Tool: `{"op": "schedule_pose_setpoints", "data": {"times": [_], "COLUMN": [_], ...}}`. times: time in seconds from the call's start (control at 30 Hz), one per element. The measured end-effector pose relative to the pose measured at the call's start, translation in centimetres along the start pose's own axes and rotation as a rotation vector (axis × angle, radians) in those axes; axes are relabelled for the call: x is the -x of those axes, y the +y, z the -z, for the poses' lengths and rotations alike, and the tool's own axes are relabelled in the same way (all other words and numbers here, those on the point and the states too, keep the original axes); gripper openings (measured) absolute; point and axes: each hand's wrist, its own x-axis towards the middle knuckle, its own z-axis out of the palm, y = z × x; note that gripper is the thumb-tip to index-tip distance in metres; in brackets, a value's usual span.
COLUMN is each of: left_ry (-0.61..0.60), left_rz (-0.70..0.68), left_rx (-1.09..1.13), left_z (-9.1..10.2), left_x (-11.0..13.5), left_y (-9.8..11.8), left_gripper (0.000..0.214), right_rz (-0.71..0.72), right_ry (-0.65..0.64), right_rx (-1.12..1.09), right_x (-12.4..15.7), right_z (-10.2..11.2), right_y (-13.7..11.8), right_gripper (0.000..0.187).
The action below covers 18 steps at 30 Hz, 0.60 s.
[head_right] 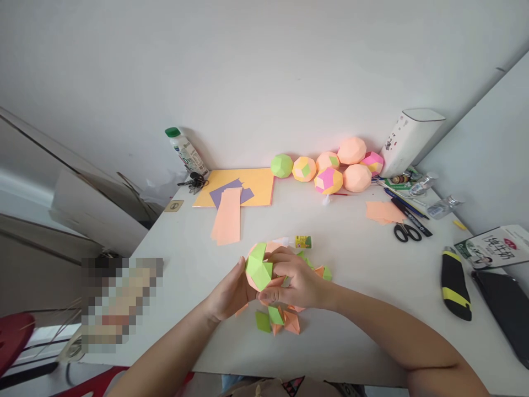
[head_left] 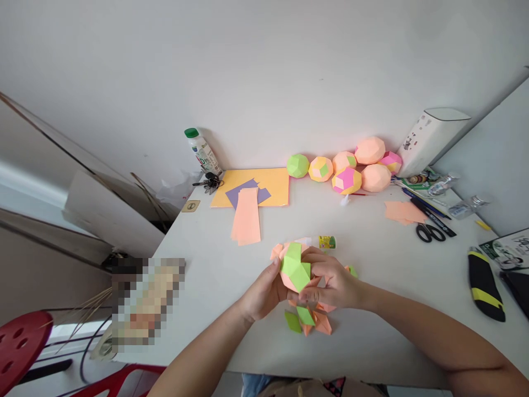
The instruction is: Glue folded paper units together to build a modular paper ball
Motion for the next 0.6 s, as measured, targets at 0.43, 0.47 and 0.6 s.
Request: {"op": "schedule_pose_setpoints", "data": {"times": [0.43, 0.47, 0.6], "left_ry": [0.144, 0.129, 0.102], "left_rz": [-0.189, -0.164, 0.022], "left_rx": [-0.142, -0.132, -0.067], "left_z": [0.73, 0.67, 0.36], "left_x": [0.44, 0.38, -0.03], "left_y": [-0.57, -0.51, -0.24], "left_gripper": [0.054, 0.052, 0.054], "right_rz": [-0.231, -0.239, -0.336], "right_ry": [-0.052, -0.074, -0.212], "right_rx": [-0.098, -0.113, -0.238], "right_x": [-0.12, -0.11, 0.11], "right_z": [0.43, 0.47, 0.72], "right_y": [-0.59, -0.64, -0.84], "right_gripper": [0.022, 0.024, 0.041]}}
